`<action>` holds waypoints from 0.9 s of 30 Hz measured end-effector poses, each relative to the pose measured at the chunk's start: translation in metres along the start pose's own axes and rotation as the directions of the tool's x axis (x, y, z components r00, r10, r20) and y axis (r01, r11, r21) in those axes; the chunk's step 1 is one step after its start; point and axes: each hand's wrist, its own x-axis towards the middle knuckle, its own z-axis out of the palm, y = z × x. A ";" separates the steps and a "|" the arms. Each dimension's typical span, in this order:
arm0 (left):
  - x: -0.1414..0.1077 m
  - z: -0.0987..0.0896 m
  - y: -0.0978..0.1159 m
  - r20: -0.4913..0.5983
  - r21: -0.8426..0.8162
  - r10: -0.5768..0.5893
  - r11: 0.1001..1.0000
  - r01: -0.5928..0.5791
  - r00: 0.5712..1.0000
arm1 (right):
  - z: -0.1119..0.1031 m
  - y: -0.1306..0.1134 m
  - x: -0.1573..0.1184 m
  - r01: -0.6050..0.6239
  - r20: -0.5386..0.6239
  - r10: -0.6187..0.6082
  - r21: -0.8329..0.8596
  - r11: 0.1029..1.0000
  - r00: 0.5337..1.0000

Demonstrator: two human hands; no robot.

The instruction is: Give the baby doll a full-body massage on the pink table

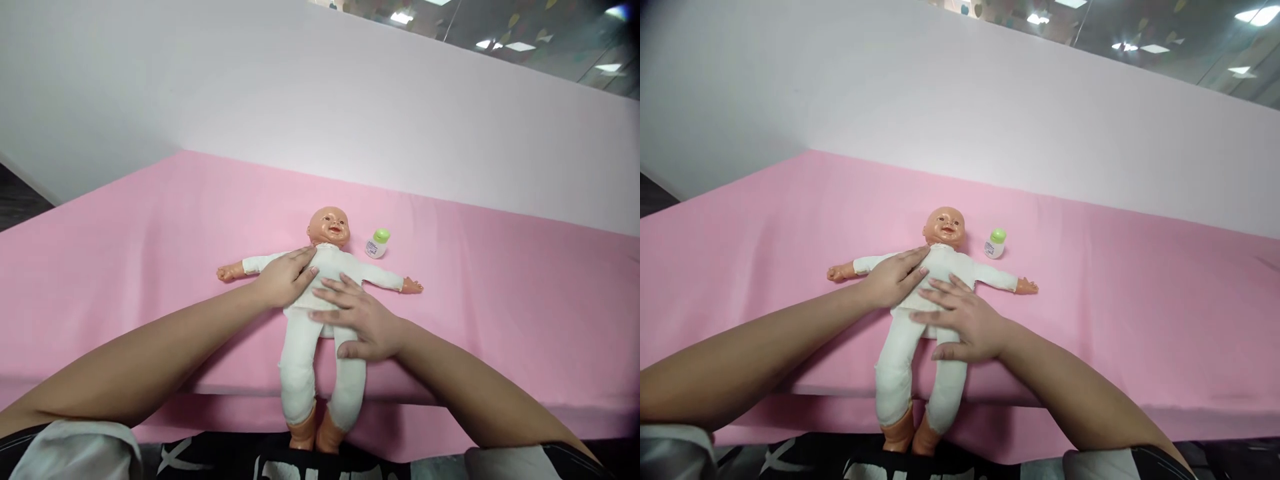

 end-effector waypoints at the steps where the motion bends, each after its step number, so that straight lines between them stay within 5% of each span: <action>1: 0.000 0.000 0.001 0.002 0.003 0.000 1.000 0.000 1.000 | 0.000 0.005 0.001 -0.048 -0.015 0.048 -0.002 0.999 0.999; 9: -0.003 -0.003 0.002 -0.010 0.025 0.008 1.000 -0.007 1.000 | -0.002 0.046 -0.003 -0.477 -0.141 0.465 -0.070 0.876 0.874; 12: -0.011 -0.007 0.010 -0.057 -0.033 0.180 0.983 -0.182 0.982 | -0.001 0.049 -0.002 -0.554 -0.207 0.529 -0.090 0.828 0.823; 15: -0.018 -0.008 0.023 0.037 -0.160 0.493 0.861 -0.482 0.869 | 0.002 0.048 0.002 -0.564 -0.244 0.529 -0.100 0.820 0.813; 18: -0.015 -0.007 0.027 0.215 -0.197 0.615 0.788 -0.583 0.759 | 0.003 0.048 0.004 -0.556 -0.257 0.521 -0.082 0.827 0.814; 21: -0.004 -0.007 0.014 0.274 -0.091 0.499 0.864 -0.495 0.822 | 0.000 0.050 0.002 -0.542 -0.252 0.517 -0.036 0.840 0.818; 27: 0.007 -0.008 -0.008 0.175 0.119 0.135 0.980 -0.157 0.975 | -0.003 0.050 -0.007 -0.525 -0.276 0.506 0.005 0.851 0.817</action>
